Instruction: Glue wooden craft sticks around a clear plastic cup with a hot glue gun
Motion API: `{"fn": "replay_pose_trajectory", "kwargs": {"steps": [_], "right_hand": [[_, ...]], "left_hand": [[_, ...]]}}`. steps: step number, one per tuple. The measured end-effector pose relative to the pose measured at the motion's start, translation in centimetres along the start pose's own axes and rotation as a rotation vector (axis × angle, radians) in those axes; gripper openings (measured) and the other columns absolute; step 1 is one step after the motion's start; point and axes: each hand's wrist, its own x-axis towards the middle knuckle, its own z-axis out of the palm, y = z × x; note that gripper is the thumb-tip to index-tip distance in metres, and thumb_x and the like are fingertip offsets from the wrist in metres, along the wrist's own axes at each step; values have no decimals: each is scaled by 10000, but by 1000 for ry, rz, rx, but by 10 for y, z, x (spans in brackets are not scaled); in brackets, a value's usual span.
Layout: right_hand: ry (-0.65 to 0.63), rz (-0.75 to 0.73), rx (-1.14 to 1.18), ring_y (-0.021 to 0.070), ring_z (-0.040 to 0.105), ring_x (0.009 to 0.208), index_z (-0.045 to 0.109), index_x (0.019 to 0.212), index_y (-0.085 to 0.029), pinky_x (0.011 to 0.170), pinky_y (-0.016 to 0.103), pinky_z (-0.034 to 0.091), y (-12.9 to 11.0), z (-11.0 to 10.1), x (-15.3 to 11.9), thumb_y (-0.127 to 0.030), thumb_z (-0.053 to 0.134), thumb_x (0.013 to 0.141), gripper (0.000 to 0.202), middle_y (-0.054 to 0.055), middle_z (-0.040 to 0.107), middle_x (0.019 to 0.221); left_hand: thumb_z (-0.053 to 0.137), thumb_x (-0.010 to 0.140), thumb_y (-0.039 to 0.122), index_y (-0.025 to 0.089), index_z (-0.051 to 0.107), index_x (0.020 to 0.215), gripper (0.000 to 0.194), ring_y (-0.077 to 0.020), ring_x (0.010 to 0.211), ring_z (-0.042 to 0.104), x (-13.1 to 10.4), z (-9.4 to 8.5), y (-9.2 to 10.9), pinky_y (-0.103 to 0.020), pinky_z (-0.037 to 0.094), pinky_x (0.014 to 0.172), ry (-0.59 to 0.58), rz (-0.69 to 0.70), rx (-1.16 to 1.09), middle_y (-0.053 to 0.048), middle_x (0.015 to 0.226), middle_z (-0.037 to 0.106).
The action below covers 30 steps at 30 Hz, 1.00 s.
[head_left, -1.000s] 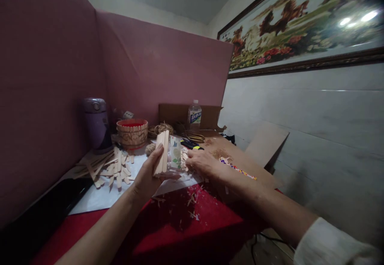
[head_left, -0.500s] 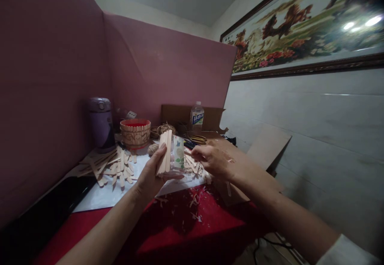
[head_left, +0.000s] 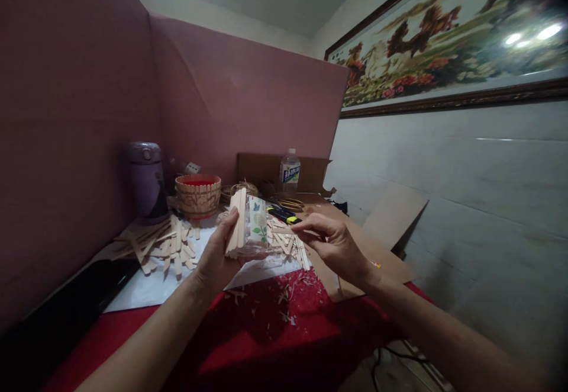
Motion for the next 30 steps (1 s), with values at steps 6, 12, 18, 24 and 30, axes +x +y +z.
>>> {"fn": "replay_pose_trajectory", "kwargs": {"steps": [6,12,18,24,30], "right_hand": [[23,128,-35,127,545,620,721,805,-169,554,256,452,-14,-7,1,-277,679,775,120,19,629,689],[43,325,198,54,359,365,691,748,-161,324,194,269,-23,-13,2,-363,688,758,203,-53,496,473],[90,397,497,82,530,422,604,819,-172,360,179,363,-24,-18,1,-330,740,717,232,-6,661,601],[153,373,613,73,511,448,657,752,-156,389,185,344,-27,-19,6,-339,794,664,245,6,654,602],[43,253,669,54,417,486,734,790,-165,450,194,337,-26,-12,17,-360,755,728,206,-38,532,555]], "left_hand": [[543,852,378,112,457,1306,533,-239,586,684,1,-4,0,-361,587,485,-13,0,-7,-112,788,697],[550,847,379,126,445,1321,548,-235,588,682,4,-7,-1,-362,588,489,-22,-7,-37,-109,819,700],[518,866,395,94,492,1265,501,-254,607,684,3,-5,0,-377,584,481,9,-18,-3,-125,805,699],[523,868,386,88,506,1243,479,-227,576,667,2,-4,-2,-360,582,472,-1,-57,10,-116,777,688],[539,864,388,115,526,1228,455,-216,576,651,4,-6,-6,-390,584,473,-54,-78,4,-107,815,683]]}}
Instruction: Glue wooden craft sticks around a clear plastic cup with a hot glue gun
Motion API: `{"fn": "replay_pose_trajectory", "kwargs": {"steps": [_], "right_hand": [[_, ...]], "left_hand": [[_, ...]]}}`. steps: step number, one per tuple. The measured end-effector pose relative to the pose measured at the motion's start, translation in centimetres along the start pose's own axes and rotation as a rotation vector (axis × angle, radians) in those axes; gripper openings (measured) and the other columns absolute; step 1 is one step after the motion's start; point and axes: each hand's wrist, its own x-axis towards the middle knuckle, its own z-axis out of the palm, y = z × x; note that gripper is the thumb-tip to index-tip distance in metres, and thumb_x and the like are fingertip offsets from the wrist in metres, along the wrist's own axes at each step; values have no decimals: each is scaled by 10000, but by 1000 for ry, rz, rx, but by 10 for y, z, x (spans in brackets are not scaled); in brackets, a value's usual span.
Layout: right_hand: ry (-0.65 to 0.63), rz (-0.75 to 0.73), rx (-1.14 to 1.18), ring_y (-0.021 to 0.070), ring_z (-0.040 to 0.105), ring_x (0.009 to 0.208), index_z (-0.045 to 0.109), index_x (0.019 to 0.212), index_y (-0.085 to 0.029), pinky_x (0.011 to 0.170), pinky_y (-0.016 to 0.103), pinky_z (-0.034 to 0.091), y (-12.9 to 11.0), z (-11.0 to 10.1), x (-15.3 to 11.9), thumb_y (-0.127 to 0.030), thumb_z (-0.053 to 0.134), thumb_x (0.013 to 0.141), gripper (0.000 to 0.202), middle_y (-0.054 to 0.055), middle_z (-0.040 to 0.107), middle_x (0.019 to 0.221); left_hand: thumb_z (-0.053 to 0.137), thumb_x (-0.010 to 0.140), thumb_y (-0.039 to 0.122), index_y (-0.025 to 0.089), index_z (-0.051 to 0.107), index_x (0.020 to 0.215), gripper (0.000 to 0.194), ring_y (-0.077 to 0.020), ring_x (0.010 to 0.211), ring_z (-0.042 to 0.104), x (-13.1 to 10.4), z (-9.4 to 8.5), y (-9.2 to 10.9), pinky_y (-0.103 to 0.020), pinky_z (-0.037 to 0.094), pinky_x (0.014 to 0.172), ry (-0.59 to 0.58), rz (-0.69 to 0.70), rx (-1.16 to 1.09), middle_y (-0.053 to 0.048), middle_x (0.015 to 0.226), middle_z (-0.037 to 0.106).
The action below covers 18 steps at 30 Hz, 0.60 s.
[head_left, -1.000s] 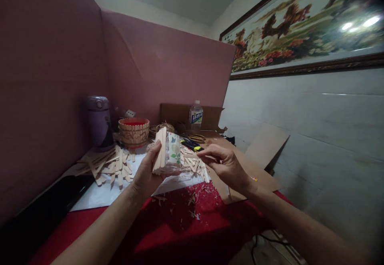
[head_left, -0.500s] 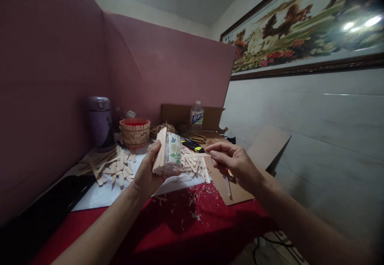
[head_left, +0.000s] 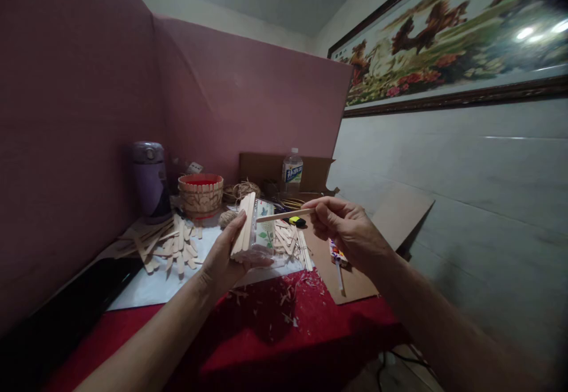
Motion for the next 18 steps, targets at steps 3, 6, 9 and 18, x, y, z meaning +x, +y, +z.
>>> {"fn": "replay_pose_trajectory", "kwargs": {"steps": [3,6,9,18], "right_hand": [[-5,15,37,72,474,503,726,687,-159,446,204,346,1,2,11,-343,820,641,212,-8,595,573],[22,54,134,74,494,502,705,662,-160,431,196,334,4,3,25,-326,854,580,237,-5,617,574],[29,69,219,46,431,460,703,741,-166,423,179,303,8,7,37,-290,871,551,283,-47,563,525],[-162,-36,147,37,329,417,683,881,-177,401,193,212,31,13,65,-403,776,686,313,-74,488,505]], "left_hand": [[530,869,385,113,539,1203,430,-220,609,654,0,0,-3,-378,585,485,-14,-30,13,-105,820,680],[525,867,390,108,544,1188,428,-237,634,662,0,0,-5,-371,581,483,-38,-68,19,-100,810,672],[512,871,409,108,531,1211,454,-245,642,663,2,-1,-6,-379,576,489,-46,-87,26,-104,818,668],[533,854,430,129,511,1240,490,-243,653,666,5,-8,-12,-372,565,508,-6,-89,41,-100,825,670]]}}
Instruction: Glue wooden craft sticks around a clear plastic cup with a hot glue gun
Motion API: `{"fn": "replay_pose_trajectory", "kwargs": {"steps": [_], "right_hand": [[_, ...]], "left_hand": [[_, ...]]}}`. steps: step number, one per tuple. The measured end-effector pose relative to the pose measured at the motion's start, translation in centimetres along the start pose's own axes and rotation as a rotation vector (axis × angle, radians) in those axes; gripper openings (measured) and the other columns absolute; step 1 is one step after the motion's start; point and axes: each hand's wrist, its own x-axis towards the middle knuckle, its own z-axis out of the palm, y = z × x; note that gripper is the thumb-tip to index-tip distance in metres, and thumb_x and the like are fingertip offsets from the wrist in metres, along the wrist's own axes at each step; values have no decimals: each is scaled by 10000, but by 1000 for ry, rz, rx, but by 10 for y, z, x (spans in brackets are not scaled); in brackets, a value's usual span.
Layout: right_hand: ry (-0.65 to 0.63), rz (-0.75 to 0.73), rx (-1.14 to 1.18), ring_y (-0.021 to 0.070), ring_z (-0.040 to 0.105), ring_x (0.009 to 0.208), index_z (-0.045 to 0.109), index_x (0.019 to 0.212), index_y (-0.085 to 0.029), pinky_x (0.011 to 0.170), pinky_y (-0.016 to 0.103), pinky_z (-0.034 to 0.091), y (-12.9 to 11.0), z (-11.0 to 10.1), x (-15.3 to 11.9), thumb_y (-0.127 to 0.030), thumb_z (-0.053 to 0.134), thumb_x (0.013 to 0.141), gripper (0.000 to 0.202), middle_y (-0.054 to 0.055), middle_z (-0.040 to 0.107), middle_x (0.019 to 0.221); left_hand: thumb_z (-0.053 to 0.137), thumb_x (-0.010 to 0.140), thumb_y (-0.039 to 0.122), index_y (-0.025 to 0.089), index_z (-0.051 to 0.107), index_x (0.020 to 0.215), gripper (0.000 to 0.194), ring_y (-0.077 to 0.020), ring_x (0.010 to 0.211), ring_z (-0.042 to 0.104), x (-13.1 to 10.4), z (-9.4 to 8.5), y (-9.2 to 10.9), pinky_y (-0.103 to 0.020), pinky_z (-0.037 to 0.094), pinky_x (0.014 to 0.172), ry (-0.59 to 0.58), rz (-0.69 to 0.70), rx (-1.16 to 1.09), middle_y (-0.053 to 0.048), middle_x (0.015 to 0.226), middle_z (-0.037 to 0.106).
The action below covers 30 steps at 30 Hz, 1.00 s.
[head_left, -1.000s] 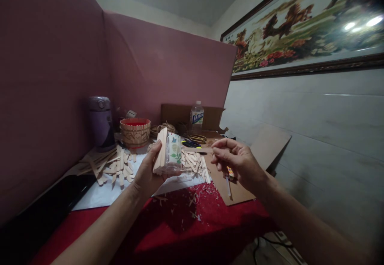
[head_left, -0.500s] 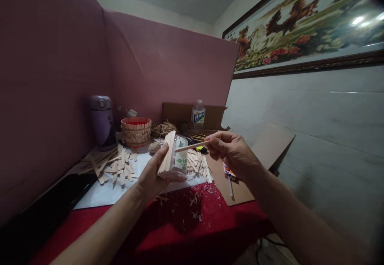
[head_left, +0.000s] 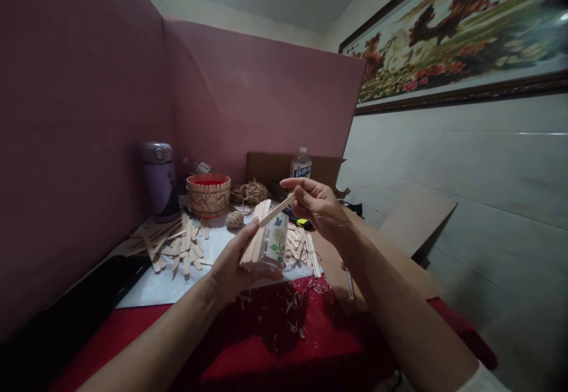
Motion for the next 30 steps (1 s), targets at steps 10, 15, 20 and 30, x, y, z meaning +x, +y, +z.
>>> {"fn": "replay_pose_trajectory", "kwargs": {"steps": [10,15,20,30], "right_hand": [[85,109,144,45,419,463,571,613,-167,429,190,317,11,-22,-10,-361,814,638,313,-45,526,535],[140,148,87,35,371,384,583,630,-167,352,179,265,11,-13,-17,-348,828,602,306,-70,504,488],[150,99,29,51,426,372,648,695,-147,327,176,312,24,-6,-17,-357,818,619,281,-52,547,482],[199,18,2,55,437,390,656,694,-147,326,179,354,35,1,-19,-311,797,652,220,-50,550,509]], "left_hand": [[510,857,466,83,575,1146,484,-255,615,668,0,5,-1,-370,561,505,76,-84,-5,-113,760,681],[497,874,445,113,587,1176,457,-241,648,669,-1,7,-1,-366,568,514,68,-90,-11,-119,859,698],[507,874,428,102,612,1129,428,-228,672,658,-2,8,-3,-388,581,549,59,-100,-15,-115,877,686],[511,870,444,126,557,1230,483,-221,658,646,-2,7,-8,-368,566,527,-20,-62,67,-133,937,661]]}}
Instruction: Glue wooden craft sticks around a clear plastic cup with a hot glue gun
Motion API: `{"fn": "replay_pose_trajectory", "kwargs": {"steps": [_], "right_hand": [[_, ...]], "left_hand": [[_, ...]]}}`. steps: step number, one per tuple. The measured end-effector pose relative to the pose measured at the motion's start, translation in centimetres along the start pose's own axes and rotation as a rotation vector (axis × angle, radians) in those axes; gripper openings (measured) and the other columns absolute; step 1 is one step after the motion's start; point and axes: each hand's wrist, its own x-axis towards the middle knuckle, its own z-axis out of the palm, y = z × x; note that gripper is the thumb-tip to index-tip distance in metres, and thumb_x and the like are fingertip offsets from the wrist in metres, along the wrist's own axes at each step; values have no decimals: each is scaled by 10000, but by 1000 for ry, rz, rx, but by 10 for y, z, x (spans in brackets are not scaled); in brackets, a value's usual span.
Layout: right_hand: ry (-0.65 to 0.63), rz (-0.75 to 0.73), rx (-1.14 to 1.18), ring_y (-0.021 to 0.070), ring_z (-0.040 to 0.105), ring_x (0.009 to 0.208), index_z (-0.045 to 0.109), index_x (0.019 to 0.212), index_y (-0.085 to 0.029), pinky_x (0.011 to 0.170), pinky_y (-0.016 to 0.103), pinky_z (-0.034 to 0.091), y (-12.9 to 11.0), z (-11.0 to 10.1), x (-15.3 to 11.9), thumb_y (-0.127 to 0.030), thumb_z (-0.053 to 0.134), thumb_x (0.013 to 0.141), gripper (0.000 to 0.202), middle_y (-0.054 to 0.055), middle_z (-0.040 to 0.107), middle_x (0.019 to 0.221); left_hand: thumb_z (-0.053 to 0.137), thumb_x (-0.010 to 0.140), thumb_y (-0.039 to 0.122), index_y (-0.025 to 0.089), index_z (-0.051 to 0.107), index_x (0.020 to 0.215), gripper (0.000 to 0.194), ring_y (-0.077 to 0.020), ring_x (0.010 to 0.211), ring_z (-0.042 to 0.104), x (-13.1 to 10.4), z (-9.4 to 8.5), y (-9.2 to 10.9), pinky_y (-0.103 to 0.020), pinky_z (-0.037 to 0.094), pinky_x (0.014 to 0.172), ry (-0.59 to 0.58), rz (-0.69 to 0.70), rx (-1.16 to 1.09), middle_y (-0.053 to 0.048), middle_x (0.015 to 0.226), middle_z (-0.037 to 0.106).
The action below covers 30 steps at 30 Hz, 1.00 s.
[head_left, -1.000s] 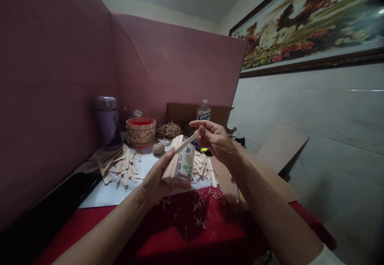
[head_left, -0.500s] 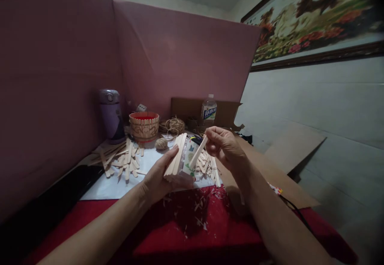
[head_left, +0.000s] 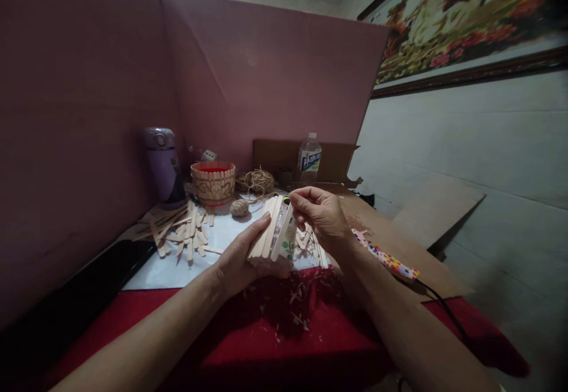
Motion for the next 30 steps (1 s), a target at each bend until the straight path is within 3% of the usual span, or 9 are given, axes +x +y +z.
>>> {"fn": "replay_pose_trajectory", "kwargs": {"steps": [9,22,30], "right_hand": [[29,8,-39,58,428,385,646,688,-149,323,189,340,-1,1,-1,-320,794,647,230,-46,545,506],[84,25,-146,54,383,379,652,683,-153,334,190,240,-1,2,-3,-345,779,653,232,-50,526,469],[121,-21,-208,93,503,552,677,679,-164,532,234,418,3,3,-3,-346,787,632,218,-15,607,618]], "left_hand": [[511,862,471,134,521,1264,525,-245,660,664,2,-5,-2,-373,559,554,-39,-12,30,-129,861,666],[527,861,455,107,592,1112,434,-212,648,641,0,1,-3,-336,556,518,-21,6,47,-109,843,639],[533,857,465,94,577,1135,466,-225,667,647,-2,3,-4,-339,556,536,10,7,88,-128,856,644]]}}
